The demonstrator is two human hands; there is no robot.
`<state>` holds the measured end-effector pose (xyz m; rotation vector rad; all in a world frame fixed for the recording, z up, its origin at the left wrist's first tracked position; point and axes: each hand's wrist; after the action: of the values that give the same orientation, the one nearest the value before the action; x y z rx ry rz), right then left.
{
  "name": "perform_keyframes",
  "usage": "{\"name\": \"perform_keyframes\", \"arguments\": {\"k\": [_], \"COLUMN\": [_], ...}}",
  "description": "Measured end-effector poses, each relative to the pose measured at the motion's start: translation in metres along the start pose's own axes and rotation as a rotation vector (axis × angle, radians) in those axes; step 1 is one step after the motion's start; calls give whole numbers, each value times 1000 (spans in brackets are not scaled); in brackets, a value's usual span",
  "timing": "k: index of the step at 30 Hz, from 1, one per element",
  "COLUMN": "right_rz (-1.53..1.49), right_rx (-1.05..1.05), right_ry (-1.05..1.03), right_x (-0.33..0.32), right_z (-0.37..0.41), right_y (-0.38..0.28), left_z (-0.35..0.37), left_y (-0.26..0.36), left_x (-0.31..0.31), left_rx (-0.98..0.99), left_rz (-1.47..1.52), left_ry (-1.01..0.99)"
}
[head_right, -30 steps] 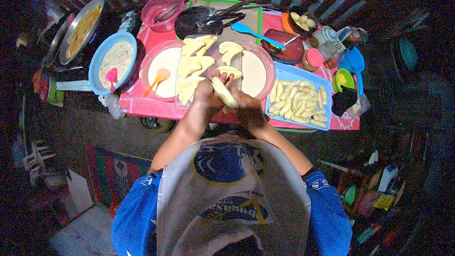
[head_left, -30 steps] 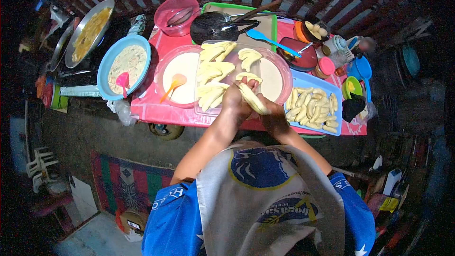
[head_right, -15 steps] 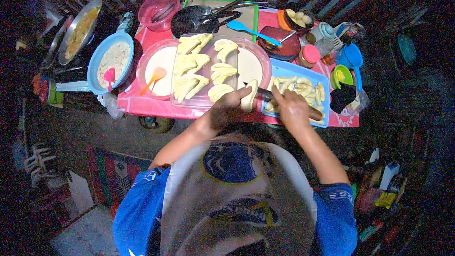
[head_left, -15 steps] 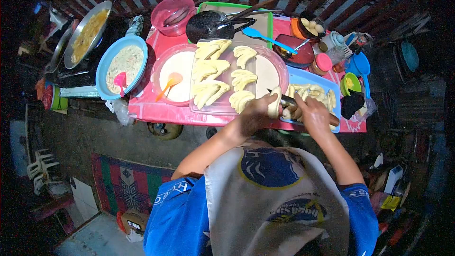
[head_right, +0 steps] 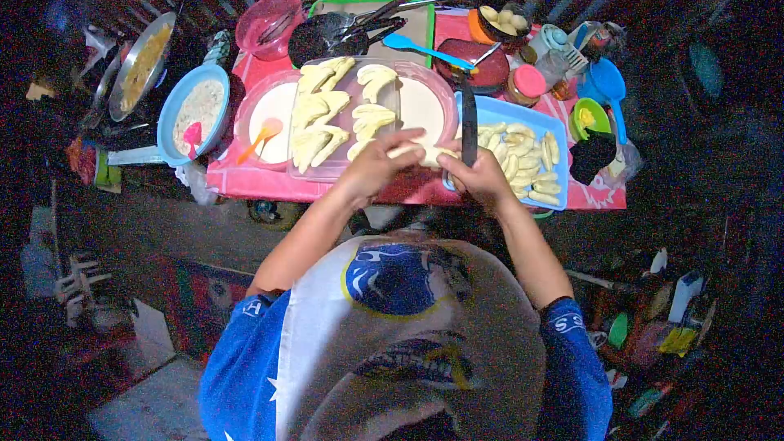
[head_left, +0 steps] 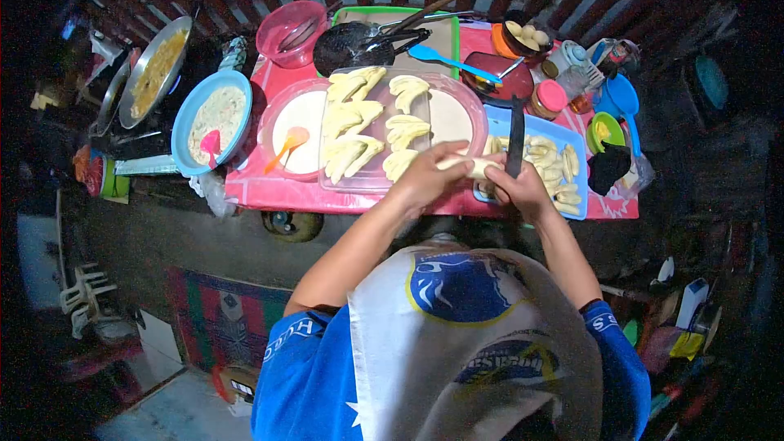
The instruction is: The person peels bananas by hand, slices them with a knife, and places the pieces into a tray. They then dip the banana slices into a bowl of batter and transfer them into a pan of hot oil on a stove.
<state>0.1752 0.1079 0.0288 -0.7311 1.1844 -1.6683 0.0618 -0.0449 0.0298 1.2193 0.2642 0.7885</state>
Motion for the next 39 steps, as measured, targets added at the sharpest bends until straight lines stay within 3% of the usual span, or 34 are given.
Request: {"name": "perform_keyframes", "arguments": {"k": [1, 3, 4, 6, 9, 23, 25, 32, 39], "right_rz": [-8, -237, -301, -320, -365, -548, -533, -401, -475], "right_rx": [-1, -78, -64, -64, -26, 31, 43, 52, 89], "right_ry": [5, 114, 132, 165, 169, 32, 48, 106, 135], "right_x": [7, 26, 32, 45, 57, 82, 87, 94, 95], "right_z": [-2, -4, -6, -11, -13, -29, -31, -46, -63], "right_y": [1, -1, 2, 4, -1, 5, 3, -2, 10], "left_z": [3, 9, 6, 1, 3, 17, 13, -15, -36], "left_y": [6, 13, 8, -1, 1, 6, 18, 11, 2], "left_x": [2, 2, -1, -5, -5, -42, -51, -72, -89], "left_rx": [-58, -66, -67, 100, 140, 122, -1, 27, -54], "left_rz": [229, 329, 322, 419, 488, 498, 462, 400, 384], "left_ry": [86, 255, 247, 368, 457, 352, 370, 402, 290]}}
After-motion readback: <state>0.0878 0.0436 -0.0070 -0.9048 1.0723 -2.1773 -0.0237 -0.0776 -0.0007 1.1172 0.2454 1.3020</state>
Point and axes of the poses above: each hand's wrist, its own z-axis away from the middle knuckle, its own x-axis out of the palm, y = z × x, and after that the axes turned 8 degrees about y, right-handed
